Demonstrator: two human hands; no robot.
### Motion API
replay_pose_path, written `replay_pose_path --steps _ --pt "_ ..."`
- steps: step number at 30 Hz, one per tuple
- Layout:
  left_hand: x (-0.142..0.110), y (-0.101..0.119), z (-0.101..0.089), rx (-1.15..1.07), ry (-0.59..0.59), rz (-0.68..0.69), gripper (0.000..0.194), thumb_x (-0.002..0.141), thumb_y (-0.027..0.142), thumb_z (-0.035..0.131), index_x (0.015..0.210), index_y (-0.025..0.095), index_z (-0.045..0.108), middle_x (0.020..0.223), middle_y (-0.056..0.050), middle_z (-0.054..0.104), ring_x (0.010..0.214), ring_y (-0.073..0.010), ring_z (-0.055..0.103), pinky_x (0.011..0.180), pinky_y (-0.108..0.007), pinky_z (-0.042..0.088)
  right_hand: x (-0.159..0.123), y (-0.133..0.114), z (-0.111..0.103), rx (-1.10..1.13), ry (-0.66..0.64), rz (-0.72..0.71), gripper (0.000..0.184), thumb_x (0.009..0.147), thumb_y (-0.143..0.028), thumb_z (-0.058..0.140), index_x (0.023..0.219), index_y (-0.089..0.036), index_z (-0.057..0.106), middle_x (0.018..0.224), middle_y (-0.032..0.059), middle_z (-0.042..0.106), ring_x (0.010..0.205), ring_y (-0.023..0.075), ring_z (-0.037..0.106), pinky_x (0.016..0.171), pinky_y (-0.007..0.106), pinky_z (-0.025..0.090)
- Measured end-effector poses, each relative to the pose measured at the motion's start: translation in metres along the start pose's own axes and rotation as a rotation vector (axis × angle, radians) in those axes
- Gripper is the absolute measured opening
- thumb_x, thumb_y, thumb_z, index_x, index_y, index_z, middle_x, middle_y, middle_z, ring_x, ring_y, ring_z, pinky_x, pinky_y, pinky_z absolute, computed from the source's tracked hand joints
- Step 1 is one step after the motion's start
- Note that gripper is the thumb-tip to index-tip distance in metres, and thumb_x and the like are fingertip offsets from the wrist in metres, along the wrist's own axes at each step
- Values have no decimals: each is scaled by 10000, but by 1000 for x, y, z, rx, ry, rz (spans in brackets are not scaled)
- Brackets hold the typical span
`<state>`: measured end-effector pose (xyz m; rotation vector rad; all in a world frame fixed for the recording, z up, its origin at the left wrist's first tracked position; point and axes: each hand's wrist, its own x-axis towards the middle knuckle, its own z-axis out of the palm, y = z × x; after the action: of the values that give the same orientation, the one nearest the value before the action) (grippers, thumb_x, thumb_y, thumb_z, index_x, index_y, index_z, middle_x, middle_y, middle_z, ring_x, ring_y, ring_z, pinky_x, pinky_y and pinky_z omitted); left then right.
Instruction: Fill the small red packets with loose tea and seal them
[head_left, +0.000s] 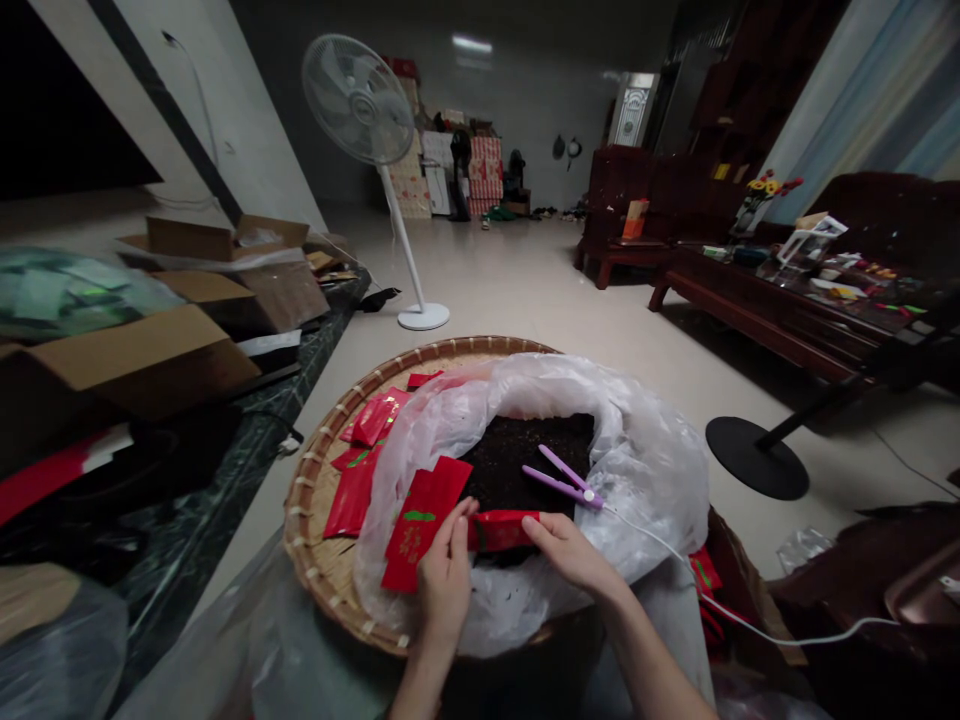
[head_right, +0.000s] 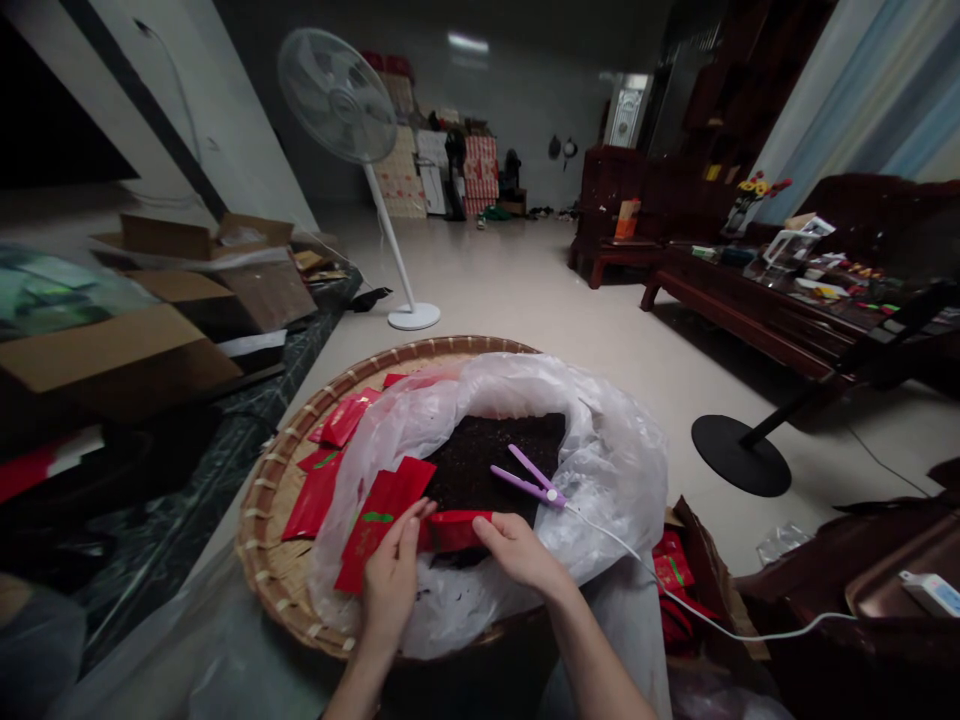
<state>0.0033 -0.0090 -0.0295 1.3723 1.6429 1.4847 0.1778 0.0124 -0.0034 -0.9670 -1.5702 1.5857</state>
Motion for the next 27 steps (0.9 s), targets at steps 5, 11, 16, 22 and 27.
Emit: replay_pose_path --steps 5,11,16,22,27 --pt "-6 12 3 511 -84 599 528 767 239 658 1280 203 538 1299 -112 572 1136 -319 481 961 -506 418 5 3 3 -63 47 -14 522 891 -570 407 1059 -150 668 935 54 679 879 197 590 905 354 430" --pt "1 4 7 465 -250 630 501 777 92 585 1257 223 529 1205 -70 625 1040 -257 525 905 -443 481 4 -5 5 -171 49 16 507 877 -578 420 919 -149 685 876 42 676 836 187 582 850 333 457" --pt "6 -3 6 333 -162 530 425 765 142 618 1179 218 563 1113 -71 652 1016 -243 557 896 -433 493 -1 -27 -11 -3 75 -29 514 865 -586 440 943 -139 682 861 79 694 842 208 640 855 368 480" --pt "7 -4 6 215 -54 362 391 755 268 666 1130 212 569 1067 -89 626 1003 -246 584 855 -412 513 13 -21 -31 -427 167 61 329 917 -342 410 1072 -155 632 1032 137 674 986 239 633 796 344 511" --pt "6 -6 6 190 -37 309 394 755 310 666 1126 216 575 1048 -83 629 965 -237 613 836 -388 521 31 -8 -15 -1190 -199 149 525 781 -78 496 1301 -153 494 1271 195 542 1164 294 524 896 384 461"
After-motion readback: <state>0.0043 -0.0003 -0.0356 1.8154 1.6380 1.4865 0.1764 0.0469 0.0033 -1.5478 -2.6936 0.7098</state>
